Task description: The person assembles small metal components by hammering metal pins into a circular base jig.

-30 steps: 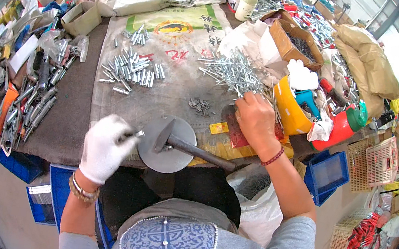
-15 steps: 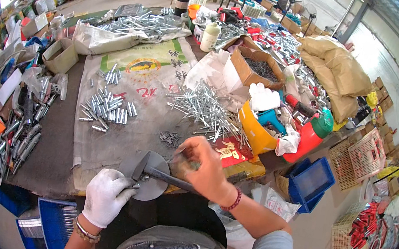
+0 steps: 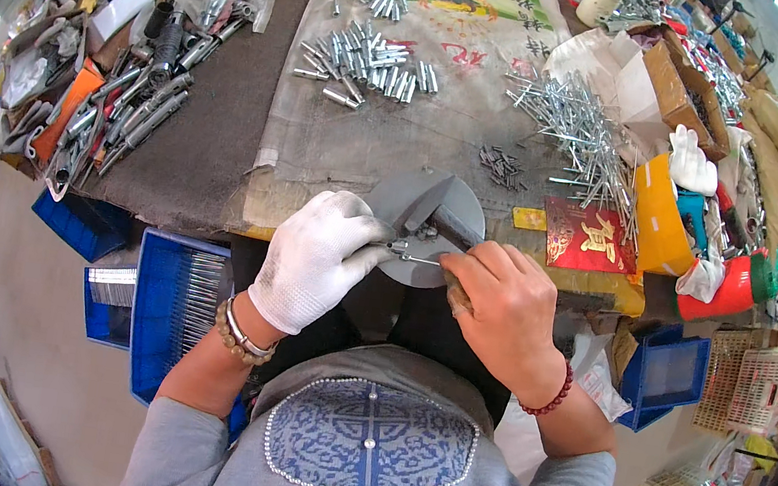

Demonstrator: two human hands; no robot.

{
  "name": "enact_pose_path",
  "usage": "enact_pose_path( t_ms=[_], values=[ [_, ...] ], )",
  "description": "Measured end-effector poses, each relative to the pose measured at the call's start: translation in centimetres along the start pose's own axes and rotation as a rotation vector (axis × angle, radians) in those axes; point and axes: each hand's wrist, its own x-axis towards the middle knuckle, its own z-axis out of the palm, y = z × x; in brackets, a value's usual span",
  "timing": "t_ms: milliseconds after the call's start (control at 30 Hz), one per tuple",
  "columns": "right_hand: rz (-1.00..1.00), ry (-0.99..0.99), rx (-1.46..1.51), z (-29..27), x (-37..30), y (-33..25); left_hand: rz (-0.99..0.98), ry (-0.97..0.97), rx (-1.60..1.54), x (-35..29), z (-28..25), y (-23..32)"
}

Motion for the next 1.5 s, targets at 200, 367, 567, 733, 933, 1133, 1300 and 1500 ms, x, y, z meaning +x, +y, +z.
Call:
enact_pose_path(
  t_ms=[200,367,567,733,933,1133,1300,1500],
  values=[
    [-0.053,0.035,-0.084,0.1,0.0,-0.1,-0.043,-0.029,-0.02,-0.8,-0.4,0.2],
    [-0.064,0.041,-0.025,0.5,-0.1,0.4,-0.044,-0.023,-0.042,-1.0,-0.4,0.1],
    [-0.085,0.053,-0.013,0.9,0.1,1.2,-0.035,-0.024,-0.044,-0.8,0.0,-0.1],
    [-0.105,0.069,0.01,1.3,0.3,1.2,0.0,0.04,-0.035,-0.9,0.6,0.0],
    [-0.133,0.011,-0.07,1.3,0.4,0.5,-0.021,0.026,-0.016,-1.2,0.5,0.3],
    [0.089,0.112,-0.017,-0.6,1.0,3.7,-0.007,0.057,-0.023,-1.3,0.7,0.5],
    [0.357,0.139,-0.079,-0.8,1.9,9.7,0.006,0.066,-0.016,-1.3,1.0,0.2],
    [0.38,0.018,-0.053,0.4,3.1,11.1,-0.006,0.086,0.004,-1.6,1.2,0.2]
  ],
)
